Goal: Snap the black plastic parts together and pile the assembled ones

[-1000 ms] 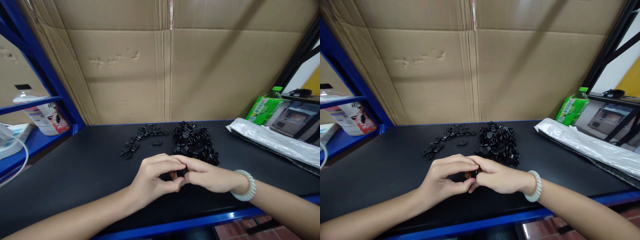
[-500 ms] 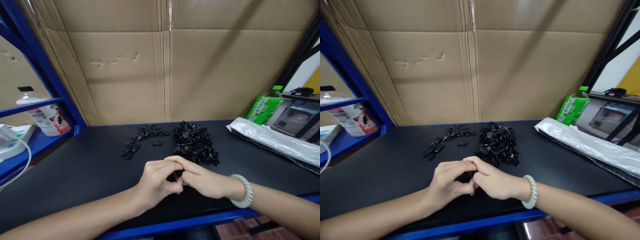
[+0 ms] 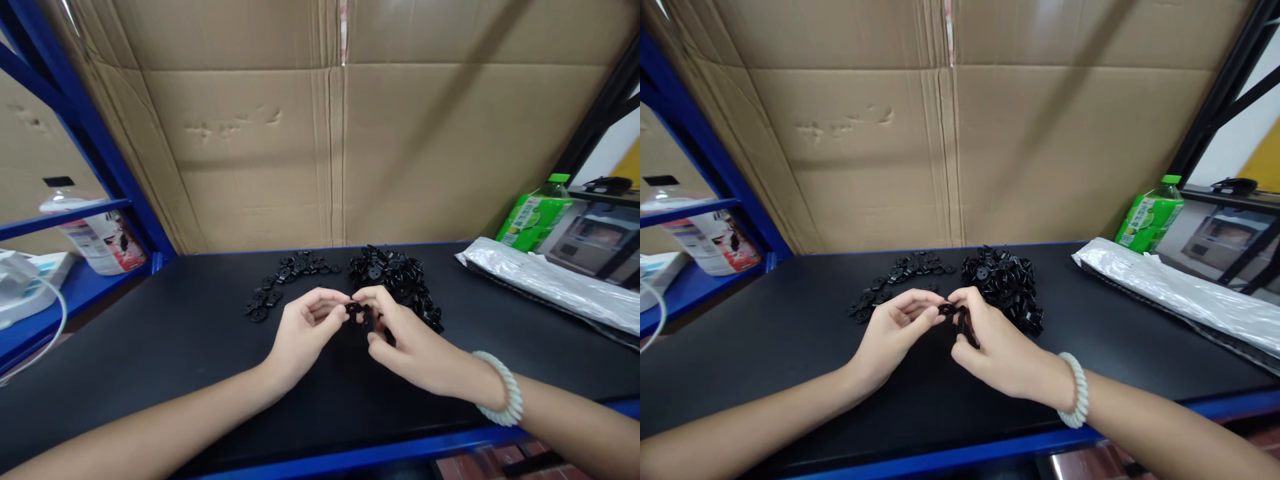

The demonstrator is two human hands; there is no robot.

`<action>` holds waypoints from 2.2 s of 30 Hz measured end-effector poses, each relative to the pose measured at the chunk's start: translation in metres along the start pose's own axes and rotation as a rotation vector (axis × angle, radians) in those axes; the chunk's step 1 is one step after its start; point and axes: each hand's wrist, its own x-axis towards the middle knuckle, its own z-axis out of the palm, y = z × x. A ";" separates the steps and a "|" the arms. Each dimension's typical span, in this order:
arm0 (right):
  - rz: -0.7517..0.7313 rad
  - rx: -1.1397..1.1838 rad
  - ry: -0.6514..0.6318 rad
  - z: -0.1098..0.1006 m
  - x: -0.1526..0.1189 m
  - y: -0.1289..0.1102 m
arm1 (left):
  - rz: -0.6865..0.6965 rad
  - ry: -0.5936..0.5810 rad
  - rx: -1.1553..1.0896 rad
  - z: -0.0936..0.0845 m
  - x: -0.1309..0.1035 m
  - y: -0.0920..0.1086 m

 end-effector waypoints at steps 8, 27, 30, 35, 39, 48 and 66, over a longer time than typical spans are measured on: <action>-0.161 -0.471 0.309 -0.025 0.006 0.013 | 0.281 -0.067 0.952 -0.030 0.021 -0.013; -0.050 -0.197 0.337 -0.028 0.001 0.003 | 0.332 -0.165 0.986 -0.039 0.031 -0.013; 0.043 -0.098 0.287 -0.025 0.001 0.003 | 0.349 -0.109 0.895 -0.036 0.028 -0.011; 0.166 0.135 0.187 -0.021 0.003 0.005 | 0.381 -0.044 0.565 -0.028 0.020 -0.003; 0.204 0.399 0.120 -0.020 0.006 0.004 | 0.413 -0.050 0.371 -0.019 0.008 0.006; 0.121 0.794 -0.307 -0.011 0.004 -0.004 | 0.618 -0.157 0.388 0.000 -0.016 0.028; 0.176 0.932 -0.423 -0.005 0.007 -0.007 | 0.633 -0.304 0.506 0.000 -0.013 0.026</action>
